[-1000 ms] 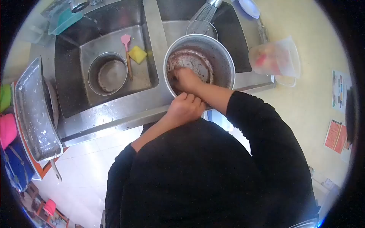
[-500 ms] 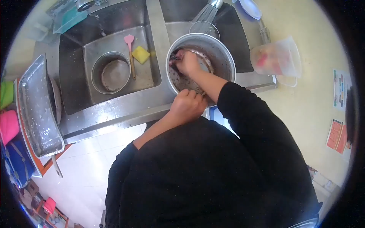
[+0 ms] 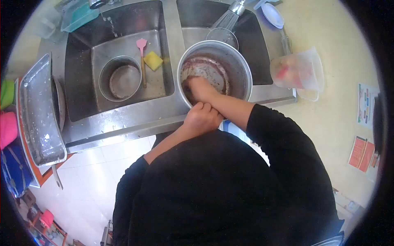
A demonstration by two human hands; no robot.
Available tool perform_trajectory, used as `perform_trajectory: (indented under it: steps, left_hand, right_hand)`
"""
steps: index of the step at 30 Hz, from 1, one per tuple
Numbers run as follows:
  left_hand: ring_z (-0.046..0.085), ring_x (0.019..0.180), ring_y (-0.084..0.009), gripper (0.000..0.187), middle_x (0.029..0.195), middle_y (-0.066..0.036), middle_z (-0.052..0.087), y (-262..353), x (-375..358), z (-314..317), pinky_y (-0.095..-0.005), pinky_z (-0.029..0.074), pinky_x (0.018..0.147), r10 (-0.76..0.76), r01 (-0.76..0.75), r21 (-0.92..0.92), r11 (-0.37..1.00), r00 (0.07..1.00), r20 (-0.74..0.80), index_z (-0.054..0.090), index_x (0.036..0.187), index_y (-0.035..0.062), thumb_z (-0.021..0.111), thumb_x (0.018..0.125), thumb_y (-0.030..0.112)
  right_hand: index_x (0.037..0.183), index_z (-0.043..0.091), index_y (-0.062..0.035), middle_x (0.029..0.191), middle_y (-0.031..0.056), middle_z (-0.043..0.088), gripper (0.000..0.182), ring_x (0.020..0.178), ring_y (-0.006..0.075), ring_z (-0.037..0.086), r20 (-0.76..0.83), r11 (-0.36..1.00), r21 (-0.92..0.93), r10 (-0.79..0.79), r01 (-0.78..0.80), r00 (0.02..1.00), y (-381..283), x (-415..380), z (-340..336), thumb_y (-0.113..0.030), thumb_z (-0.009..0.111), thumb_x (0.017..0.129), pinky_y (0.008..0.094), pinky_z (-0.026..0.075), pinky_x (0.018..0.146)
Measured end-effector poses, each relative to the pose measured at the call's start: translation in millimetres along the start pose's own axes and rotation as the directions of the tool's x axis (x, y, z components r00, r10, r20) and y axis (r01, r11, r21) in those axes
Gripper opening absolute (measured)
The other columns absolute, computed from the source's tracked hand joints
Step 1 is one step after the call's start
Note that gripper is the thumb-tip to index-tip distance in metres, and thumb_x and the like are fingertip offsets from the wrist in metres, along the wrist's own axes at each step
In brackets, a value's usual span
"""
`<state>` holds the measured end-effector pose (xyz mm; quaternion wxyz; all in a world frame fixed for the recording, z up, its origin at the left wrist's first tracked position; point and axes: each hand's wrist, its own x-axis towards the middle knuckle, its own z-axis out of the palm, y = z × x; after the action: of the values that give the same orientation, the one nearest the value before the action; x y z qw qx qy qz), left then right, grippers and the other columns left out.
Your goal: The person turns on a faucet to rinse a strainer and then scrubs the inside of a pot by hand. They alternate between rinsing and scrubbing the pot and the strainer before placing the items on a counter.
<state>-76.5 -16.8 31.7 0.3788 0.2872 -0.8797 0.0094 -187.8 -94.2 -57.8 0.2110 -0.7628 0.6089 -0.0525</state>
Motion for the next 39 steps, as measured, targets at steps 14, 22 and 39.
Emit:
perform_trajectory:
  steps: [14, 22, 39]
  left_hand:
    - [0.053, 0.068, -0.0163, 0.013, 0.076, 0.001, 0.050, -17, 17, -42, -0.0337, 0.048, 0.073, 0.253, -0.262, -0.252, 0.932, 0.965, -0.067, 0.055, 0.078, 0.0162, 0.060, 0.067, 0.019]
    - [0.053, 0.069, -0.0170, 0.011, 0.066, 0.000, 0.049, -64, 7, -72, -0.0336, 0.049, 0.076, 0.146, -0.125, -0.121, 0.985, 0.971, 0.190, 0.057, 0.069, 0.0124, 0.061, 0.060, 0.016]
    - [0.048, 0.066, -0.0136, 0.016, 0.066, 0.003, 0.044, -40, 3, -45, -0.0296, 0.035, 0.062, -0.020, 0.055, -0.144, 0.988, 0.971, 0.239, 0.050, 0.065, 0.0164, 0.062, 0.058, 0.025]
  right_hand:
    - [0.102, 0.067, -0.0101, 0.107, 0.0134, 0.063, 0.032, 0.100, 0.0324, 0.060, 0.169, 0.948, -0.025, -0.310, 0.318, 0.936, -9, -2, -68, -0.007, 0.063, 0.070, 0.0403, 0.048, 0.088]
    - [0.105, 0.063, -0.0085, 0.106, 0.0132, 0.063, 0.033, 0.098, 0.0319, 0.061, 0.277, 0.858, -0.128, -0.451, 0.497, 0.849, -8, -5, -96, -0.011, 0.065, 0.072, 0.0401, 0.049, 0.086]
    - [0.092, 0.065, -0.0055, 0.091, 0.0192, 0.065, 0.020, 0.087, 0.0381, 0.063, 0.100, 0.990, 0.030, 0.132, -0.135, 0.986, -11, 56, -79, -0.019, 0.065, 0.077, 0.0460, 0.050, 0.078]
